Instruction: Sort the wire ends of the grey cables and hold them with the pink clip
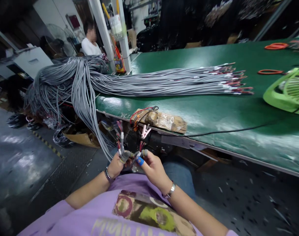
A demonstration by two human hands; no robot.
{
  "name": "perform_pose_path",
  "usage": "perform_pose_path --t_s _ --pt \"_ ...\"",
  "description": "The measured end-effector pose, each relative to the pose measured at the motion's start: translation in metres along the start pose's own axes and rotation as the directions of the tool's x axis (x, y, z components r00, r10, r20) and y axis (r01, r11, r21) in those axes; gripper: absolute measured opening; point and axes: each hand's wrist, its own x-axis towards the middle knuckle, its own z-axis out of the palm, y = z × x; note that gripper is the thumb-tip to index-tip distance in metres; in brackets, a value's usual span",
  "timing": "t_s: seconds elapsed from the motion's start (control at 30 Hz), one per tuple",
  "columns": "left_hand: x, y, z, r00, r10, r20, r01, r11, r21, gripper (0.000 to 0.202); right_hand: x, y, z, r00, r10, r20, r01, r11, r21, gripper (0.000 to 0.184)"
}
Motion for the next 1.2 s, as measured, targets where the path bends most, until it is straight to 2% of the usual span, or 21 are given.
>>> perform_pose_path --t_s 0.07,0.1,0.17,0.3,0.4,0.47,0.5,0.6,0.7,0.83,0.93,1.0,1.1,1.2 --pt "0.004 0.007 -0.001 0.977 0.035 -0.211 -0.052 0.996 -0.075 0.067 -0.001 0.003 -0.002 1.0 -0.002 -0.022 0.002 1.0 -0.014 0.042" --pt "0.006 0.012 -0.002 0.959 0.047 -0.28 -0.079 0.991 -0.107 0.065 -0.001 0.005 -0.003 1.0 0.006 -0.007 -0.006 1.0 -0.027 0.043" --pt "0.011 0.021 -0.004 0.945 0.071 -0.32 -0.132 0.976 -0.173 0.061 -0.002 0.014 -0.003 0.999 0.014 0.035 -0.011 0.996 -0.092 0.042" --pt "0.016 0.027 -0.002 0.976 0.082 -0.2 -0.131 0.96 -0.247 0.048 -0.009 0.042 -0.002 0.999 0.007 0.05 0.005 0.973 -0.23 0.039" --pt "0.015 0.021 0.007 0.977 0.018 -0.213 -0.072 0.966 -0.247 0.047 -0.014 0.054 -0.006 1.0 -0.002 -0.028 -0.004 0.976 -0.219 0.038" --pt "0.013 0.02 0.014 0.989 0.004 -0.148 -0.036 0.976 -0.216 0.051 -0.013 0.049 -0.01 0.996 0.003 -0.085 -0.02 0.979 -0.202 0.037" --pt "0.011 0.021 0.017 0.996 0.005 -0.091 -0.023 0.979 -0.202 0.053 -0.012 0.043 -0.012 0.997 0.025 -0.075 -0.04 0.98 -0.196 0.037" --pt "0.003 0.03 0.022 1.0 -0.024 -0.012 0.021 0.982 -0.189 0.062 -0.009 0.018 -0.011 0.991 0.124 0.056 -0.115 0.984 -0.139 0.042" --pt "-0.003 0.042 0.02 0.995 -0.079 0.059 0.09 0.973 -0.214 0.065 -0.007 -0.002 -0.002 0.974 0.201 0.108 -0.197 0.979 -0.044 0.049" --pt "-0.002 0.048 0.014 0.976 -0.139 0.17 0.177 0.957 -0.229 0.061 -0.005 -0.002 0.009 0.959 0.267 0.091 -0.276 0.954 0.116 0.054" --pt "0.002 0.043 0.014 0.972 -0.178 0.152 0.213 0.942 -0.259 0.059 -0.004 0.011 0.01 0.954 0.285 0.095 -0.298 0.938 0.176 0.055" --pt "0.004 0.04 0.015 0.978 -0.188 0.089 0.205 0.946 -0.25 0.057 -0.004 0.02 0.007 0.953 0.296 0.06 -0.302 0.936 0.181 0.054" --pt "0.005 0.038 0.015 0.985 -0.168 -0.036 0.159 0.971 -0.179 0.054 -0.003 0.026 -0.001 0.956 0.291 -0.034 -0.284 0.948 0.145 0.049" --pt "0.005 0.038 0.014 0.983 -0.151 -0.105 0.138 0.983 -0.123 0.051 -0.001 0.017 -0.011 0.961 0.219 -0.171 -0.212 0.975 0.061 0.044"
